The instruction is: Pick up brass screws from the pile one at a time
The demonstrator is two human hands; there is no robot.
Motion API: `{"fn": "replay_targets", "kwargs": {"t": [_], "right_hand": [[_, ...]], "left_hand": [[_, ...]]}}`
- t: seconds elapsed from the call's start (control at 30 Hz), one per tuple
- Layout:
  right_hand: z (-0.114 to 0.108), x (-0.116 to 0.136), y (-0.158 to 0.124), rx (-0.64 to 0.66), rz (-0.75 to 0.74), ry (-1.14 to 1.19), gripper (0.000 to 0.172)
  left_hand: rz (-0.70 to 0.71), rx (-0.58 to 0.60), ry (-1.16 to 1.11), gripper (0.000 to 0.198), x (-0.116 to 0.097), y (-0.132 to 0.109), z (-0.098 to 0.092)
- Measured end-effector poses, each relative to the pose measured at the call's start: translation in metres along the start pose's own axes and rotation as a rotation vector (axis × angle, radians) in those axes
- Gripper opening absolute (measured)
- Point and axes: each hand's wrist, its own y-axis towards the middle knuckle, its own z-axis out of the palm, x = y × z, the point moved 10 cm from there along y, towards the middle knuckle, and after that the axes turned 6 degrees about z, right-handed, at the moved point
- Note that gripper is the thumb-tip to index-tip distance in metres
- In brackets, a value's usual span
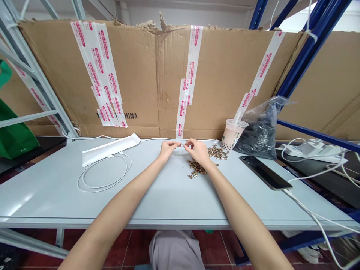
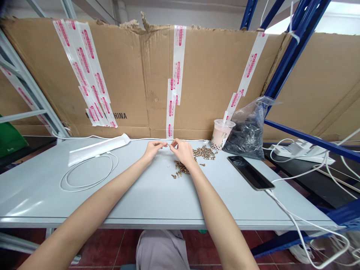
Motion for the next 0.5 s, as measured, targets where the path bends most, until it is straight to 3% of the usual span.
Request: {"fn": "replay_targets", "kwargs": {"t": [0.2, 0.5], "right_hand": [[0.000, 0.003, -0.001, -0.032, -0.019, -0.035, 0.016], [0.014, -0.011, 0.001, 0.001, 0.073, 0.136, 0.022]], "left_hand": [[0.016, -0.013, -0.053, 0.020, 0.000, -0.001, 0.001], [0.023, -0.047, -0.160, 0.024, 0.005, -0.001, -0.002]]}}
